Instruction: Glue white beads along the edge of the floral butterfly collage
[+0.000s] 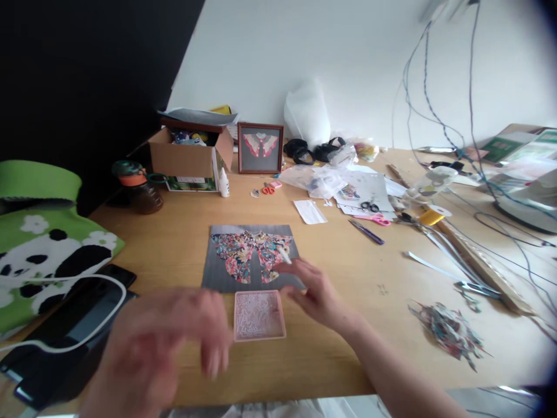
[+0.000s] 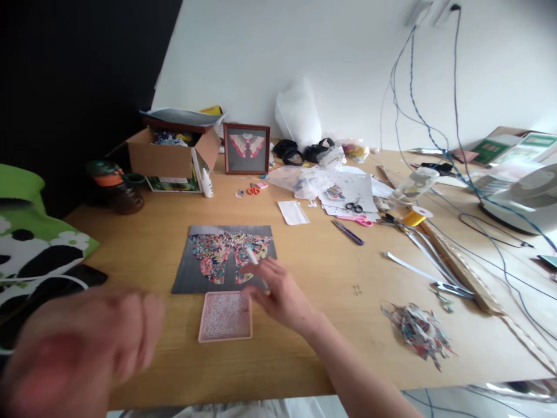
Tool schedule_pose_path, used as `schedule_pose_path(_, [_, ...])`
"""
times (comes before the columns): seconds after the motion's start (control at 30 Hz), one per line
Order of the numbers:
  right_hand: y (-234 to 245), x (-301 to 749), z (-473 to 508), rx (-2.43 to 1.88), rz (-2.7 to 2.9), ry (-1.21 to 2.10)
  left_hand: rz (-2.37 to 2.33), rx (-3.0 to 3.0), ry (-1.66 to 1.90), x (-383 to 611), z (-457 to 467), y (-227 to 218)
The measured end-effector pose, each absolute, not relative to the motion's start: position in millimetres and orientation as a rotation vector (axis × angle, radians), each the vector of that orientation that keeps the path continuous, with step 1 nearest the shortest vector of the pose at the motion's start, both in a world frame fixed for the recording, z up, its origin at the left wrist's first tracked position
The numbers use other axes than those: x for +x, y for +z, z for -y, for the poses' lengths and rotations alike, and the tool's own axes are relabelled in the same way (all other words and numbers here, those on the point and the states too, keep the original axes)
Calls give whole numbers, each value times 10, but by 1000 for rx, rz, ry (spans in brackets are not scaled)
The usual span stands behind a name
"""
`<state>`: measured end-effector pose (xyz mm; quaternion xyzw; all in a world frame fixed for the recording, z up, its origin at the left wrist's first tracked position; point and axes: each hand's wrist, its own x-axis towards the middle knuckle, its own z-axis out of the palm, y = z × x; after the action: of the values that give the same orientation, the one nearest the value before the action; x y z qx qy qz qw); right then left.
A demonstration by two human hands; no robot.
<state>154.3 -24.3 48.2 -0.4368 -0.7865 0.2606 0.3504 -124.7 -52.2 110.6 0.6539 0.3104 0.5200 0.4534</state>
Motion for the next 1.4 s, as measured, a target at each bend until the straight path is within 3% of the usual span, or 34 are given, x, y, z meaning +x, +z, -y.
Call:
schedule_pose_path(0.1, [480,1369,360,-1028,2388,492,-498,1478,1308,-1122,153,1039])
schedule_pose_path(0.27, [333,1240,427,-1065,2586,392,-510,1269,1389,-1061,-109,822])
schedule_pose_path(0.77, [332,1219,512,-1316,2524,653,-735,1216,1473,-1110,-154,738])
schedule_pose_path(0.9, [385,1286,502,-1354,2462,662,-1058,1439,1352,-1094,-164,637])
schedule_pose_path(1.1, [407,1621,285,-1335,2353,449,-1397,2077,862,-1062,-67,393])
schedule_pose_path(1.4, [330,2526,-263,-1682,2186,210,-1498,2710,714,-1178,286,8])
